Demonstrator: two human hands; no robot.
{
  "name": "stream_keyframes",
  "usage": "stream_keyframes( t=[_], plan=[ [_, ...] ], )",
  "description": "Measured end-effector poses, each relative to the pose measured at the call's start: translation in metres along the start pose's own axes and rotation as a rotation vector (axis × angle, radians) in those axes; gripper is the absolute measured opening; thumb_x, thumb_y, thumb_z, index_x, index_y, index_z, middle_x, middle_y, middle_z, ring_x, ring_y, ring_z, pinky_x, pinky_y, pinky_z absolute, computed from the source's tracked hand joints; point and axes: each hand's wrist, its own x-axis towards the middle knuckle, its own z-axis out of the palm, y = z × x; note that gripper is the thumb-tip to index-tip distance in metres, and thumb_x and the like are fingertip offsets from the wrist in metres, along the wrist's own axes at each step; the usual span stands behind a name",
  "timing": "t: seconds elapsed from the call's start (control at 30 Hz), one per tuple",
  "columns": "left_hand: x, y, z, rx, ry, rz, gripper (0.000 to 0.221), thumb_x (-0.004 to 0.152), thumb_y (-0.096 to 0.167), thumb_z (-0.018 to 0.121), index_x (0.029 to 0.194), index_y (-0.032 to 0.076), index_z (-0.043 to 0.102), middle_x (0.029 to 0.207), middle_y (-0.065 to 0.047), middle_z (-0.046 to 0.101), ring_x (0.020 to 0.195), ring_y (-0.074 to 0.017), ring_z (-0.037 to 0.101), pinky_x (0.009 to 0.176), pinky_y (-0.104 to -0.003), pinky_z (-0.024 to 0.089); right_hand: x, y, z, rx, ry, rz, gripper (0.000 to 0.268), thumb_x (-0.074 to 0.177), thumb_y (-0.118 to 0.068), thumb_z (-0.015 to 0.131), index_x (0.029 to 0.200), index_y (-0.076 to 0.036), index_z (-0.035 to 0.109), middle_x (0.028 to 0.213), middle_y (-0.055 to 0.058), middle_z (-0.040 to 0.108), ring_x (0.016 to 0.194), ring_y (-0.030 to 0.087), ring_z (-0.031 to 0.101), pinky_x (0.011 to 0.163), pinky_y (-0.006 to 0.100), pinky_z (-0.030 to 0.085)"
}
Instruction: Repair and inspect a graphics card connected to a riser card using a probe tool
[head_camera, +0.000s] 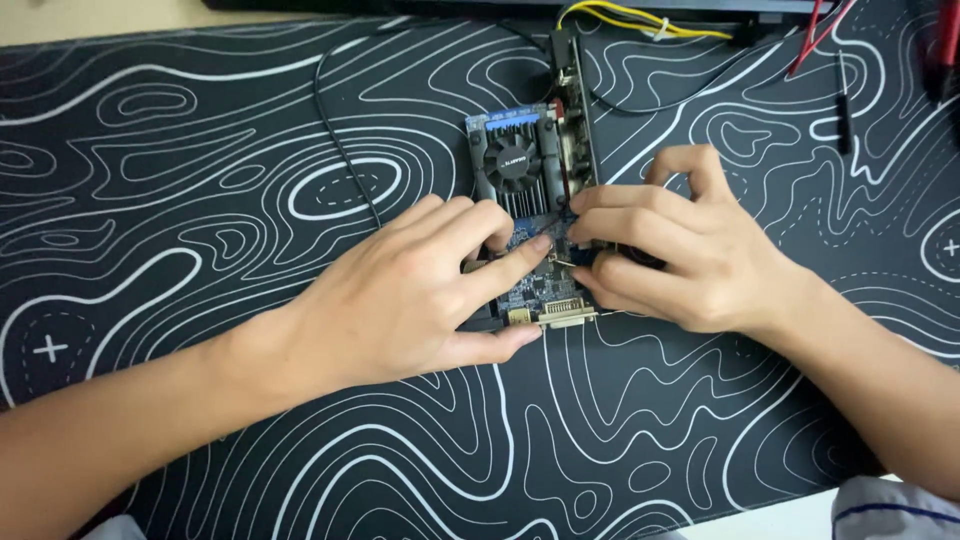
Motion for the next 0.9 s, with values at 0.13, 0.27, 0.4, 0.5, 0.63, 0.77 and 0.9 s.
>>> stream_keyframes(
  t=[0.13,0.27,0.4,0.5,0.63,0.77,0.9],
  plan=[
    [0.000,0.000,0.000,-0.002,-0.010,-0.006,0.071,0.107,0.048,0.086,0.153,-0.004,0.073,0.115,-0.013,0.059,0.096,-0.0274,0.058,0.087,-0.044,0.055,0.000,-0.001,0.001,-0.032,0.013,-0.010,0.036,0.113,-0.008,0.079,0.083,-0.009,0.060,0.124,0.016,0.075,0.121,0.033,0.079,0.094,0.053,0.040],
    [0.000,0.000,0.001,0.016,0.006,0.004,0.071,0.106,0.048,0.087,0.153,-0.004,0.073,0.114,-0.013,0.059,0.095,-0.0271,0.059,0.086,-0.044,0.055,0.001,-0.001,-0.001,-0.027,0.009,0.000,0.035,0.114,-0.010,0.079,0.084,-0.009,0.061,0.125,0.016,0.073,0.121,0.033,0.080,0.094,0.052,0.041],
    [-0.002,-0.001,0.005,0.031,0.030,0.003,0.071,0.105,0.050,0.087,0.151,-0.003,0.073,0.117,-0.013,0.061,0.095,-0.0293,0.059,0.086,-0.046,0.055,0.000,-0.002,0.000,0.026,0.009,0.027,0.032,0.113,-0.013,0.079,0.086,-0.008,0.063,0.125,0.016,0.071,0.121,0.035,0.080,0.098,0.052,0.043],
    [-0.001,0.000,0.002,0.050,0.041,0.014,0.068,0.106,0.048,0.087,0.149,-0.003,0.074,0.115,-0.013,0.060,0.092,-0.0284,0.059,0.085,-0.045,0.054,-0.001,-0.003,-0.001,0.061,0.003,0.054,0.030,0.112,-0.015,0.079,0.087,-0.008,0.064,0.128,0.017,0.072,0.124,0.035,0.080,0.101,0.054,0.046],
    [-0.002,0.001,0.003,0.048,0.032,0.010,0.068,0.106,0.049,0.086,0.148,-0.003,0.074,0.115,-0.014,0.060,0.094,-0.0291,0.060,0.086,-0.046,0.055,0.001,-0.005,-0.007,0.091,0.000,0.064,0.025,0.110,-0.012,0.082,0.091,-0.006,0.068,0.128,0.018,0.073,0.127,0.036,0.079,0.105,0.053,0.052],
    [-0.001,0.002,0.000,0.043,0.010,0.004,0.068,0.107,0.049,0.085,0.149,-0.004,0.072,0.117,-0.015,0.062,0.097,-0.0297,0.061,0.088,-0.047,0.056,0.003,-0.006,-0.009,0.112,0.010,0.079,0.018,0.110,-0.013,0.080,0.098,-0.004,0.070,0.129,0.019,0.073,0.127,0.035,0.079,0.104,0.052,0.055],
    [-0.001,0.001,-0.001,0.029,0.020,0.019,0.069,0.107,0.048,0.086,0.148,-0.006,0.072,0.115,-0.014,0.062,0.095,-0.0291,0.060,0.086,-0.046,0.053,0.005,-0.006,-0.011,0.143,0.012,0.087,0.015,0.110,-0.012,0.079,0.103,-0.002,0.070,0.129,0.021,0.073,0.129,0.037,0.078,0.104,0.052,0.055]
  ],
)
